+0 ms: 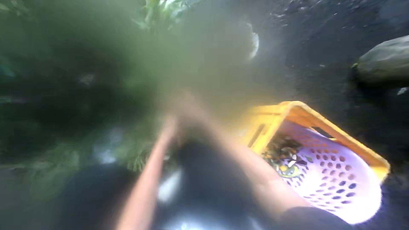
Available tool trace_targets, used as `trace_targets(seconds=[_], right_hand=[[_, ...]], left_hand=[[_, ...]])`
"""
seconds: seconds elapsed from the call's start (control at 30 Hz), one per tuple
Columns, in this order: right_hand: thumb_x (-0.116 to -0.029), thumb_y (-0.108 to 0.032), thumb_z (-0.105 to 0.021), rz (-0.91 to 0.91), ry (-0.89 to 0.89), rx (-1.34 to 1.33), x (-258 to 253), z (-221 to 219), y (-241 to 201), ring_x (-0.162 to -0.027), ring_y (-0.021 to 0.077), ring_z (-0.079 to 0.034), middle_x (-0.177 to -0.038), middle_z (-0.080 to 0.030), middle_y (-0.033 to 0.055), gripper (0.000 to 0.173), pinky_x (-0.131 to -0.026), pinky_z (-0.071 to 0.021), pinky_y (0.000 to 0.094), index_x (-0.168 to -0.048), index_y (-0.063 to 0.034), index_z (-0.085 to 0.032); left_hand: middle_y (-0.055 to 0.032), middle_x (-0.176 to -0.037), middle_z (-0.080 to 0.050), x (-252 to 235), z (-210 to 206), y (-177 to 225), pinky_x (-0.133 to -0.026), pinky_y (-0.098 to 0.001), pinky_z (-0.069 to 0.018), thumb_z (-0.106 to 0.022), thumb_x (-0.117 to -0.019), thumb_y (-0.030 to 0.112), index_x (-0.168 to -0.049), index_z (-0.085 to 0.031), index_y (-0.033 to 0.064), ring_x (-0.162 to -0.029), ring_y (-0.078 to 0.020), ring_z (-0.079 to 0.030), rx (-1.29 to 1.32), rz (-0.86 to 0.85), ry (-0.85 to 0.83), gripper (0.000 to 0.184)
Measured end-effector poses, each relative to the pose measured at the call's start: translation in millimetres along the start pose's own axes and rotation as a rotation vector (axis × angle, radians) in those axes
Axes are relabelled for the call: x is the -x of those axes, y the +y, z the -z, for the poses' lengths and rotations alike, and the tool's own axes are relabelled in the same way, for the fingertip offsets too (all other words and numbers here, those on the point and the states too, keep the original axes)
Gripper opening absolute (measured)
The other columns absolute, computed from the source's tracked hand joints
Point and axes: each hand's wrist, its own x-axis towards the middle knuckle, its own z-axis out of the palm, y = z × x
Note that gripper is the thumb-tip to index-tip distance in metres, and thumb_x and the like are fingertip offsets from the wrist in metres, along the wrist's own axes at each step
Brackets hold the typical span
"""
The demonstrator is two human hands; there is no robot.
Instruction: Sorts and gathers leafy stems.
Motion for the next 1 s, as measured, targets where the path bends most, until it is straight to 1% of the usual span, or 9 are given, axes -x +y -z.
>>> trace_targets(seconds=[0.17, 0.27, 0.33, 0.47, 0.6, 0.67, 0.77, 0.87, 1.0], right_hand=[[-0.1092, -0.023, -0.047, -0.039, 0.014, 0.457, -26.9, 41.4, 30.1, -0.072, 0.0223, -0.063, -0.088, -0.063, 0.0132, 0.037, -0.069, -0.0563, 0.0426, -0.14, -0.0034, -0.045], [-0.108, -0.027, -0.049, 0.078, -0.11, 0.508, -20.3, 62.0, 39.2, -0.075, 0.0212, -0.066, -0.089, -0.066, 0.0124, 0.032, -0.071, -0.0573, 0.0426, -0.129, -0.0037, -0.054], [-0.1075, -0.026, -0.051, 0.104, -0.185, 0.515, -4.0, 63.5, 27.0, -0.078, 0.0184, -0.068, -0.091, -0.068, 0.0104, 0.031, -0.074, -0.059, 0.0407, -0.129, -0.0049, -0.06], [-0.1064, -0.023, -0.052, 0.18, -0.302, 0.608, 8.9, 82.4, 15.8, -0.075, 0.0178, -0.067, -0.087, -0.068, 0.0075, 0.024, -0.07, -0.0572, 0.0429, -0.124, -0.0106, -0.064], [-0.098, -0.04, -0.063, 0.265, -0.298, 0.794, -3.0, 105.3, 51.8, -0.087, 0.0236, -0.071, -0.095, -0.074, 0.0043, 0.026, -0.078, -0.0563, 0.058, -0.112, -0.0215, -0.073], [-0.0921, -0.045, -0.067, 0.409, -0.014, 0.99, 10.3, 103.2, 61.5, -0.09, 0.0256, -0.071, -0.095, -0.074, 0.0028, 0.026, -0.078, -0.0536, 0.0634, -0.109, -0.0265, -0.074], [-0.0905, -0.025, -0.073, 0.324, 0.445, 1.072, 48.0, 115.7, 28.3, -0.141, 0.0382, -0.048, -0.147, -0.056, 0.0177, 0.054, -0.118, -0.0251, 0.0718, -0.142, -0.0136, -0.06], [-0.0951, -0.02, -0.068, 0.171, 0.911, 0.631, 63.9, 128.1, 36.7, -0.135, 0.0237, -0.054, -0.144, -0.058, 0.0143, 0.055, -0.115, -0.0421, 0.0406, -0.145, -0.0013, -0.052], [-0.0985, -0.026, -0.069, -0.15, 0.41, -0.302, 54.8, 63.9, 65.4, -0.108, 0.0165, -0.068, -0.123, -0.068, 0.0085, 0.057, -0.093, -0.0581, 0.0373, -0.146, -0.0062, -0.046]], left_hand=[[-0.0143, -0.105, -0.071, 7.9, 35.9, 34.3, -0.08, -0.0564, -0.0565, -0.065, -0.0982, 0.037, -0.102, -0.075, 0.0098, -0.098, -0.036, -0.069, -1.147, -0.344, 0.371, 0.029], [-0.0089, -0.158, -0.046, -21.0, 44.7, 58.1, -0.116, -0.0726, -0.0208, -0.05, -0.1035, 0.025, -0.15, -0.051, 0.0204, -0.149, -0.0369, -0.035, -1.418, -0.731, 0.248, 0.047], [-0.0086, -0.162, -0.041, -46.0, 41.6, 66.2, -0.12, -0.0747, -0.0024, -0.043, -0.108, 0.018, -0.162, -0.033, 0.0243, -0.155, -0.0332, -0.025, -1.575, -0.814, 0.027, 0.055], [-0.0092, -0.092, -0.071, -72.7, 48.9, 72.5, -0.117, -0.0669, -0.0293, -0.06, -0.1, 0.018, -0.13, -0.062, 0.012, -0.091, -0.0293, -0.071, -1.596, -0.81, -0.361, 0.031], [-0.0072, -0.081, -0.069, -76.1, 45.5, 65.0, -0.069, -0.0561, -0.0545, -0.056, -0.0988, 0.056, -0.11, -0.067, 0.017, -0.075, -0.0295, -0.069, -1.477, -0.482, -0.635, 0.042], [-0.01, -0.079, -0.068, -70.5, 38.6, 64.6, -0.068, -0.0557, -0.0552, -0.052, -0.1042, 0.046, -0.105, -0.067, 0.0116, -0.075, -0.0305, -0.069, -1.374, -0.303, -0.671, 0.038], [-0.0098, -0.082, -0.069, -68.9, 42.9, 58.6, -0.07, -0.0492, -0.0582, -0.046, -0.1089, 0.036, -0.11, -0.065, 0.0046, -0.073, -0.0249, -0.069, -1.055, -0.08, -0.599, 0.037], [-0.0064, -0.083, -0.064, -70.1, 64.1, 44.0, -0.064, -0.036, -0.0591, -0.046, -0.1099, 0.032, -0.124, -0.06, 0.0067, -0.068, -0.0171, -0.064, -0.509, 0.188, -0.569, 0.032], [-0.0027, -0.08, -0.059, -64.6, 59.0, 19.9, -0.061, -0.0306, -0.0537, -0.047, -0.1082, 0.032, -0.121, -0.058, 0.0094, -0.066, -0.0131, -0.058, -0.294, 0.285, -0.585, 0.028]])
